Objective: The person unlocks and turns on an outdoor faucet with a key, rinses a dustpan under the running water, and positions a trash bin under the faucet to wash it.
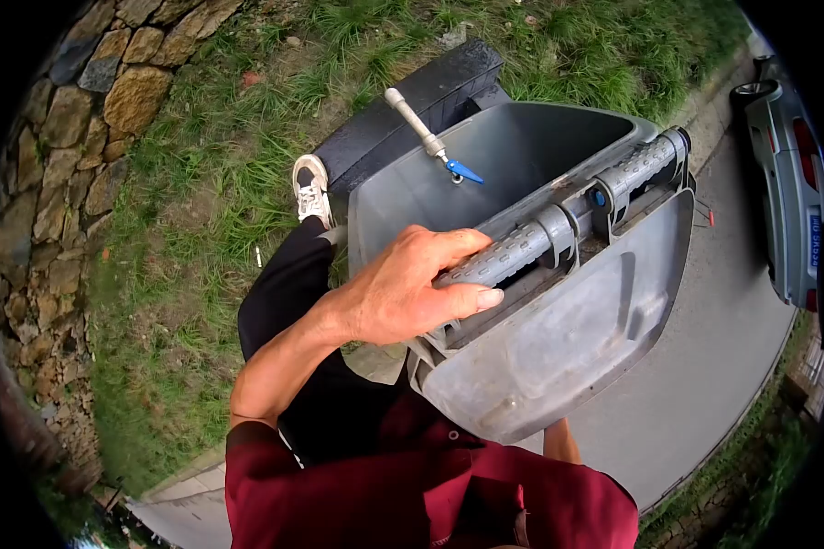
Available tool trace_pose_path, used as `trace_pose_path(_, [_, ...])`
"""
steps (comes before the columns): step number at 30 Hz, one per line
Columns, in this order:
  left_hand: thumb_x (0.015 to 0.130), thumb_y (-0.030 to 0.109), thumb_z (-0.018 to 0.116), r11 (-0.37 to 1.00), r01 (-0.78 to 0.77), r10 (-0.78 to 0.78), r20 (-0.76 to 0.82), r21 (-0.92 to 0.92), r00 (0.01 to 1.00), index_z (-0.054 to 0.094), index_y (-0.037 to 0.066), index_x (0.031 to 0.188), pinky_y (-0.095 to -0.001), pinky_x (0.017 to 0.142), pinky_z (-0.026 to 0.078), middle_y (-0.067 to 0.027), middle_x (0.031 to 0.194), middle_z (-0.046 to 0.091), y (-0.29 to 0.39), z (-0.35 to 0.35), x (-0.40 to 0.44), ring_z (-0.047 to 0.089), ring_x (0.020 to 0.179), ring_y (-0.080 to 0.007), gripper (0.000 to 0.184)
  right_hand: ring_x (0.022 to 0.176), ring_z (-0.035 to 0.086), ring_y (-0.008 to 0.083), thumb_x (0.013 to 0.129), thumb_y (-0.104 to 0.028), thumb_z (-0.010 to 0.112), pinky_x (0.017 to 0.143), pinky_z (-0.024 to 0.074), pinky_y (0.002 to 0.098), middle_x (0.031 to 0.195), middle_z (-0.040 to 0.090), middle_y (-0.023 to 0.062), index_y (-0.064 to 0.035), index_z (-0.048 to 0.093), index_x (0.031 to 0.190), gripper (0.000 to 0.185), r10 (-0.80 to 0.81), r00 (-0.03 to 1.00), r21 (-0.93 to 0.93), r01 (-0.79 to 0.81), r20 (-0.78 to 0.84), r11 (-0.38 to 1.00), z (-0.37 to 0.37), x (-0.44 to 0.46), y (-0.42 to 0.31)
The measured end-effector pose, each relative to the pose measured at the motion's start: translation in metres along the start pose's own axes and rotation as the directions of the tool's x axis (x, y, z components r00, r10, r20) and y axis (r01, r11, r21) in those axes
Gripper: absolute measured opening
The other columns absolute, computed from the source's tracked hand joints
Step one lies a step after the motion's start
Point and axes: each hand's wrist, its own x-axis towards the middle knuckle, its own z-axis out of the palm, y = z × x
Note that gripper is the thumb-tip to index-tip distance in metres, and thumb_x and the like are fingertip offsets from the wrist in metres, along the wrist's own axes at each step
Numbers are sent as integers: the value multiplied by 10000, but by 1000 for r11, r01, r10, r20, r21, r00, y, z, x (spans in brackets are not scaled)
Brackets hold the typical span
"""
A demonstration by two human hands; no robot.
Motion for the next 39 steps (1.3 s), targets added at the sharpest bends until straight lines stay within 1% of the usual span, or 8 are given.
trace_pose_path(11, [782, 126, 680, 979, 1, -14, -64, -205, 998, 577, -66, 1103, -234, 609, 451, -44, 745, 614, -7, 10, 7, 552, 639, -83, 387, 992, 566, 361, 917, -296, 446, 870, 454, 422, 1070, 578, 222, 9, 481, 1236, 443, 27, 1000, 78, -27, 3, 997, -25, 8, 3])
trace_pose_path(13, [733, 119, 714, 941, -236, 233, -40, -243, 972, 517, -61, 1206, -237, 663, 473, -79, 817, 638, -14, 10, 12, 578, 690, -90, 543, 990, 566, 358, 917, -291, 448, 869, 454, 420, 1068, 579, 220, 9, 482, 1236, 440, 40, 999, 83, -40, -1, 996, -26, 5, 1])
trace_pose_path(15, [659, 232, 730, 938, -314, 295, -134, -148, 946, 467, -73, 1282, -272, 748, 486, -135, 892, 654, -9, 17, 14, 634, 803, -186, 742, 989, 566, 356, 916, -287, 451, 869, 454, 417, 1066, 579, 218, 8, 483, 1236, 436, 42, 999, 87, -40, -19, 995, -28, 3, -2])
trace_pose_path(21, [681, 100, 696, 966, -160, 156, -33, -203, 987, 418, -81, 1315, -324, 836, 479, -200, 1106, 592, -1, 12, 13, 622, 930, -232, 716, 984, 567, 349, 914, -272, 458, 867, 456, 410, 1060, 580, 211, 7, 486, 1235, 427, 72, 996, 75, -68, -53, 995, -40, 1, -6])
trace_pose_path(24, [708, 28, 633, 936, -353, 351, -67, -12, 934, 416, -121, 1289, -379, 914, 442, -253, 1172, 568, -3, 9, 16, 593, 1038, -342, 637, 982, 567, 345, 913, -265, 461, 867, 456, 406, 1057, 580, 208, 7, 487, 1235, 422, 73, 995, 78, -68, -61, 995, -42, -4, -13])
trace_pose_path(28, [700, 4, 622, 946, -322, 322, -33, -17, 946, 422, -127, 1277, -378, 886, 457, -264, 1167, 563, -4, 6, 12, 608, 996, -336, 624, 979, 568, 340, 911, -255, 466, 865, 457, 402, 1053, 581, 203, 6, 489, 1234, 416, 71, 995, 87, -65, -73, 994, -49, -9, -17])
trace_pose_path(34, [661, -47, 596, 933, -361, 358, -98, -10, 929, 447, -140, 1250, -353, 696, 466, -222, 973, 621, -9, 7, 8, 585, 677, -250, 615, 975, 568, 333, 909, -241, 473, 864, 458, 394, 1047, 582, 196, 4, 492, 1234, 407, 59, 994, 84, -52, -86, 995, -59, -14, -21])
trace_pose_path(39, [630, -44, 592, 926, -375, 375, -176, 37, 910, 507, -139, 1195, -339, 670, 475, -203, 934, 637, -8, 4, -5, 593, 664, -246, 579, 971, 569, 327, 907, -229, 479, 863, 459, 388, 1042, 583, 191, 3, 494, 1233, 400, 56, 995, 91, -49, -81, 995, -65, -12, -18])
